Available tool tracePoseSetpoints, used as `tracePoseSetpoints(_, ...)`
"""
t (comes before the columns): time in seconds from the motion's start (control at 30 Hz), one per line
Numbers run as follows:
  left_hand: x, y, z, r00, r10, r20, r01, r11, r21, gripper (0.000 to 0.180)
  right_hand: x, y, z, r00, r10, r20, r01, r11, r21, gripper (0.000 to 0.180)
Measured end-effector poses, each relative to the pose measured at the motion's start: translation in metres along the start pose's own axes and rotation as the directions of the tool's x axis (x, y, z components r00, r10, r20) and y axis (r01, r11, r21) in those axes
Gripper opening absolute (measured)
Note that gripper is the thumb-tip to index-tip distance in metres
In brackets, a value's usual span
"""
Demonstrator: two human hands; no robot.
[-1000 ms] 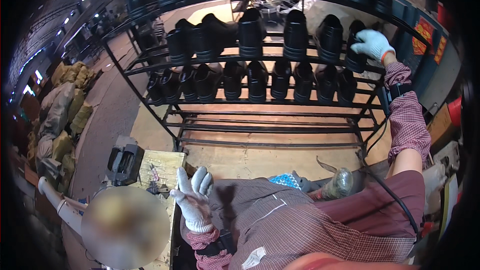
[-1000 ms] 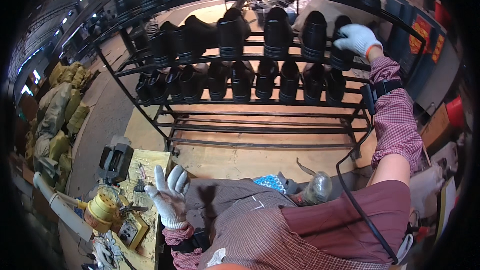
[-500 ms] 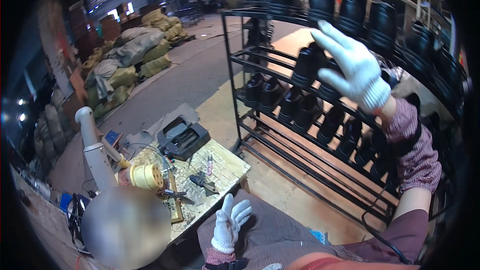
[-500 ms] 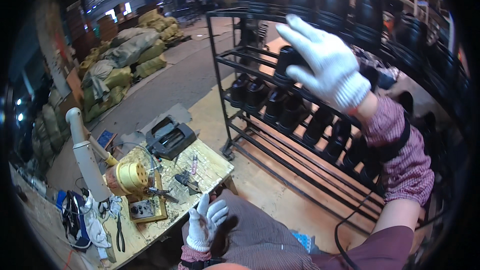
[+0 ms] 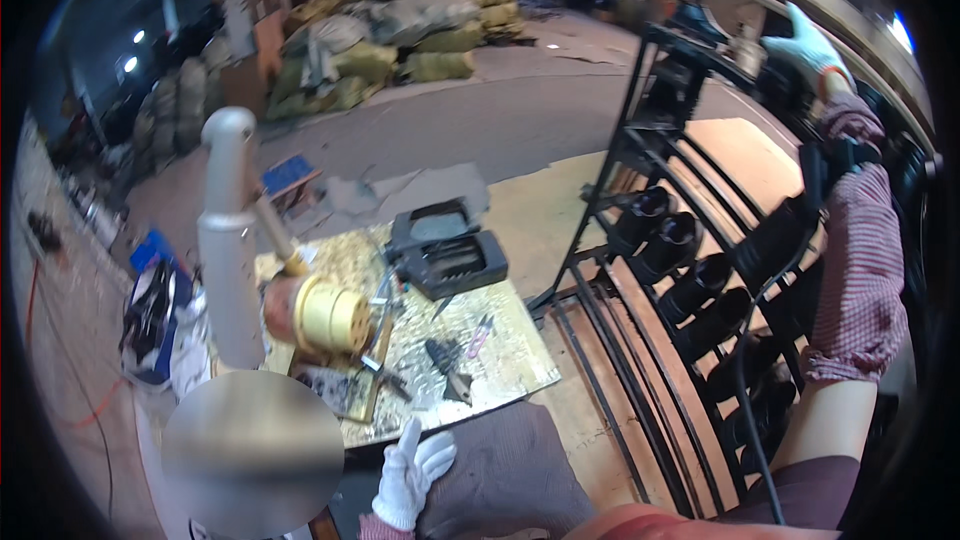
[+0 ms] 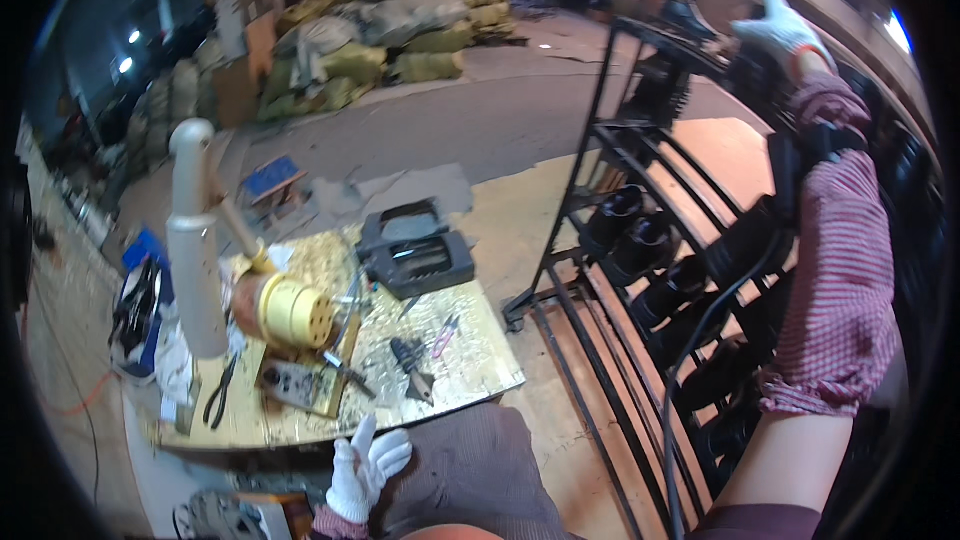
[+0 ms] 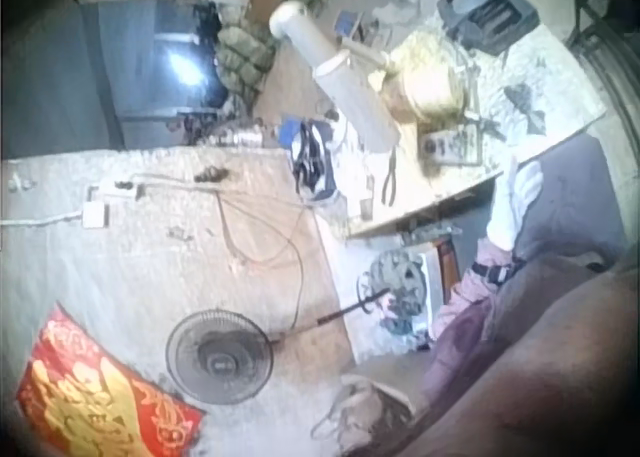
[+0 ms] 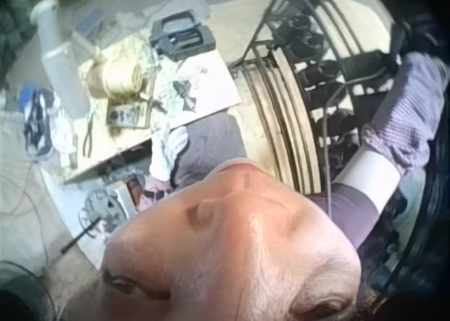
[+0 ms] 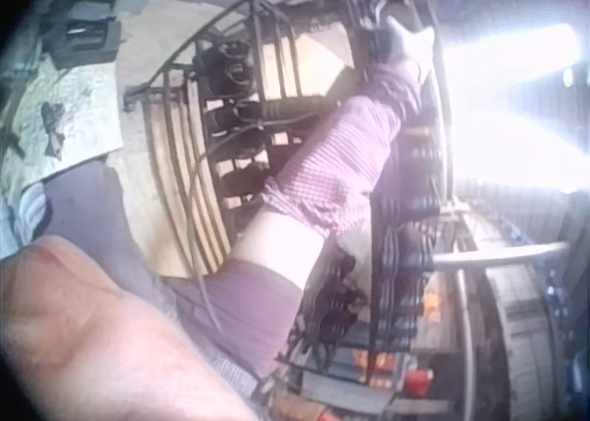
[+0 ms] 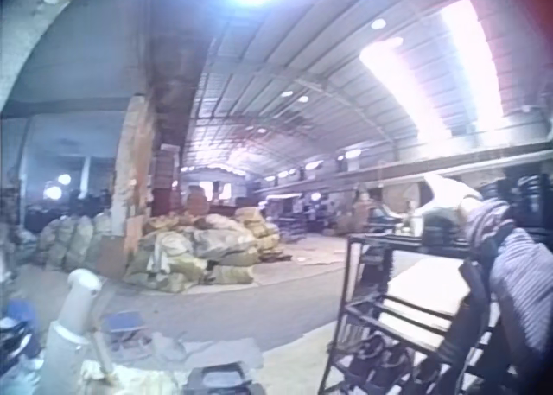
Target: The person takes a shoe from a rack, wipes the interior and exterior, and trims the lining with shears. They then apply a tool to the heel, wipe the shoe again, and return it to the rack before repeating the process with another shoe.
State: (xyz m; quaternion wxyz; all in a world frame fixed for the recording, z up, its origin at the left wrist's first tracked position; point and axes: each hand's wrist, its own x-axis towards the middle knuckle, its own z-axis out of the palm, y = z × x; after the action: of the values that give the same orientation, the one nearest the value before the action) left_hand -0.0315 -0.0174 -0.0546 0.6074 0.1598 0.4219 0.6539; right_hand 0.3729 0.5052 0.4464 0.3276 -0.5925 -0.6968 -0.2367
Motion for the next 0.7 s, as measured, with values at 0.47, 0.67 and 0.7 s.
tracePoseSetpoints(0.47, 0.005, 0.011, 0.079, 0.899, 0.087, 0.430, -0.064, 0.996, -0.066, 0.132, -0.399, -0.189, -0.120, 0.639, -0.760, 0.120, 0.746, 0.650, 0.146, 0.036)
tracePoseSetpoints(0.67, -0.048, 0.008, 0.025, 0.983, 0.099, -0.155, -0.162, 0.861, -0.482, 0.119, -0.528, -0.251, -0.048, 0.420, -0.905, -0.074, 0.121, -0.025, 0.992, 0.046)
tracePoseSetpoints(0.7, -0.060, 0.009, 0.011, 0.949, 0.199, -0.246, -0.283, 0.883, -0.374, 0.109, -0.545, -0.254, -0.039, 0.406, -0.914, -0.021, 0.108, 0.026, 0.994, 0.050)
